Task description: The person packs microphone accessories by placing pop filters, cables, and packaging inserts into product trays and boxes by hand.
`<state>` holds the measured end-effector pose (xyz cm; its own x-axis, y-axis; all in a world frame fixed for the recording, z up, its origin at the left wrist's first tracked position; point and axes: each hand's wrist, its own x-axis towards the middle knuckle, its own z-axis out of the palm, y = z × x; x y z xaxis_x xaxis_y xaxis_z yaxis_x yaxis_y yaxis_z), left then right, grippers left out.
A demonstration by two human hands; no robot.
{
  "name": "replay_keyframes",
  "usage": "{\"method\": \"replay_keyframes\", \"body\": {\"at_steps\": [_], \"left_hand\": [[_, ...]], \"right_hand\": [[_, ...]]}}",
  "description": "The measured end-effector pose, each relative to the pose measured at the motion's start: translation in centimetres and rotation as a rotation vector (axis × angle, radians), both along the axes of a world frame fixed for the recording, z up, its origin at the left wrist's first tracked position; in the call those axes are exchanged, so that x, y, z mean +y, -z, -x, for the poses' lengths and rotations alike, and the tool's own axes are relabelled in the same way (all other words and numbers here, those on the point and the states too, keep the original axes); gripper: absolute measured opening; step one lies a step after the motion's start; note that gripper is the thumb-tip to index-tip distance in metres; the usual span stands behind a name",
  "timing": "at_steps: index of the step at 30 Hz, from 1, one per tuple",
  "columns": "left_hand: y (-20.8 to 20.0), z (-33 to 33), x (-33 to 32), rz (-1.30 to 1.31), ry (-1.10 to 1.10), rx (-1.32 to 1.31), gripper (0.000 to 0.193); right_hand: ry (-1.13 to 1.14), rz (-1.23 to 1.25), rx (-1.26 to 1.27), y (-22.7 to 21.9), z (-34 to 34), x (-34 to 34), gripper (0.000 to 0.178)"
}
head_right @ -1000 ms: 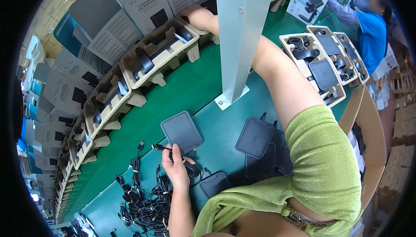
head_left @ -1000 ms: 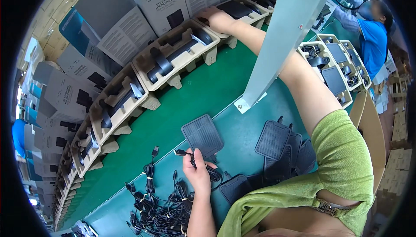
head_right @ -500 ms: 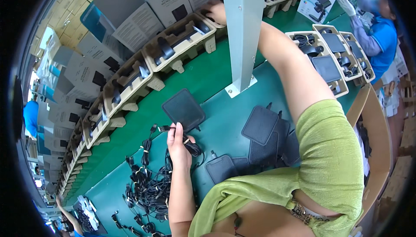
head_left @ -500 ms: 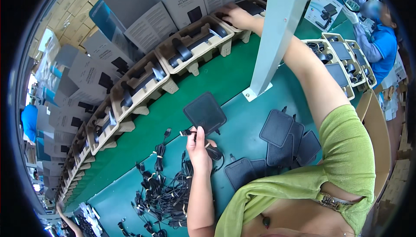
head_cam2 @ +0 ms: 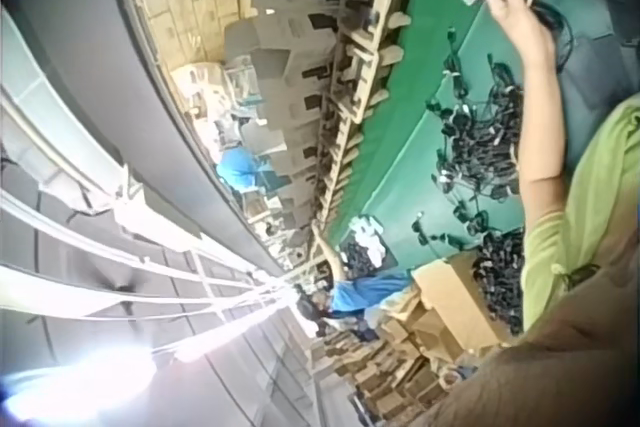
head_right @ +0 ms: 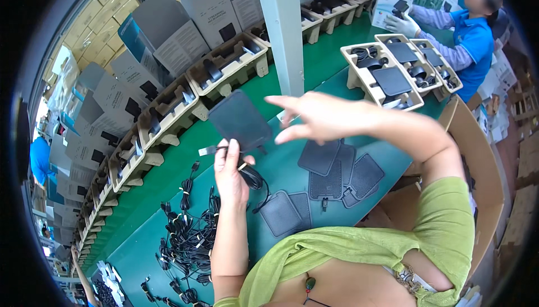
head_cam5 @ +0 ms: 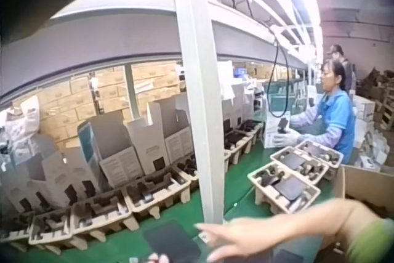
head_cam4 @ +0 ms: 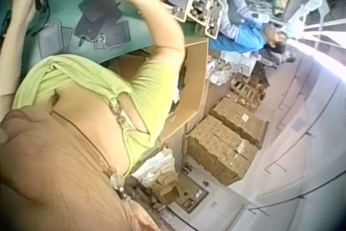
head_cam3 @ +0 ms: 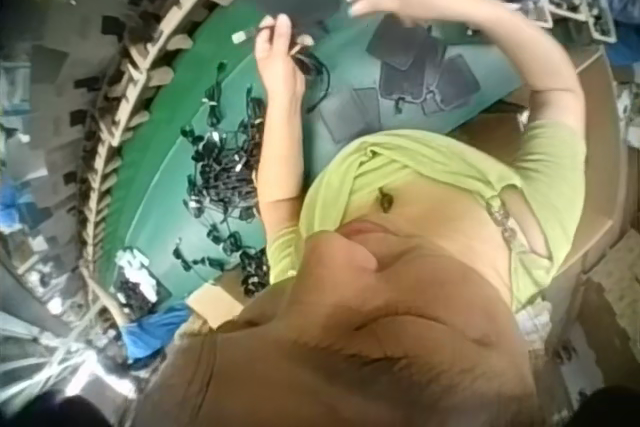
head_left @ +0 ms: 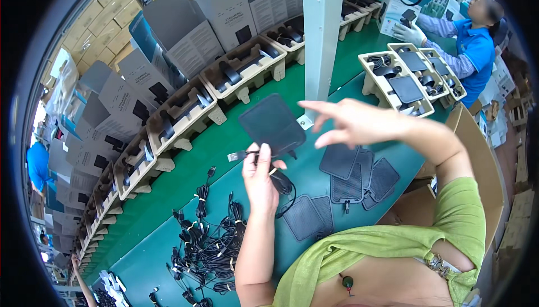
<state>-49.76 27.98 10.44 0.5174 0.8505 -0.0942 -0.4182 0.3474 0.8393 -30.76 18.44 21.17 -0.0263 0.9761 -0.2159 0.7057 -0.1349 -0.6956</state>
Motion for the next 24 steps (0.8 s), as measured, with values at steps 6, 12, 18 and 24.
{"method": "replay_keyframes", "body": {"at_steps": [6, 12, 18, 24], "left_hand": [[-0.6, 0.3, 1.5, -0.214, 0.001, 0.146, 0.045], [4.1, 2.2, 3.7, -0.081, -0.132, 0.259, 0.060], [2.4, 2.4, 3.7, -0.072, -0.029, 0.072, 0.059], [3.0, 2.4, 4.0, -0.113, -0.132, 0.051, 0.041]], "right_hand": [[0.409, -0.685, -0.152, 4.1, 2.2, 8.5, 0.031], [1.123, -0.728, 0.056, 4.6, -1.4, 22.4, 0.028], [1.177, -0.351, -0.219, 6.0, -4.8, 26.5, 0.028], [1.121, -0.164, -0.308, 7.6, -6.3, 28.1, 0.036]]}}
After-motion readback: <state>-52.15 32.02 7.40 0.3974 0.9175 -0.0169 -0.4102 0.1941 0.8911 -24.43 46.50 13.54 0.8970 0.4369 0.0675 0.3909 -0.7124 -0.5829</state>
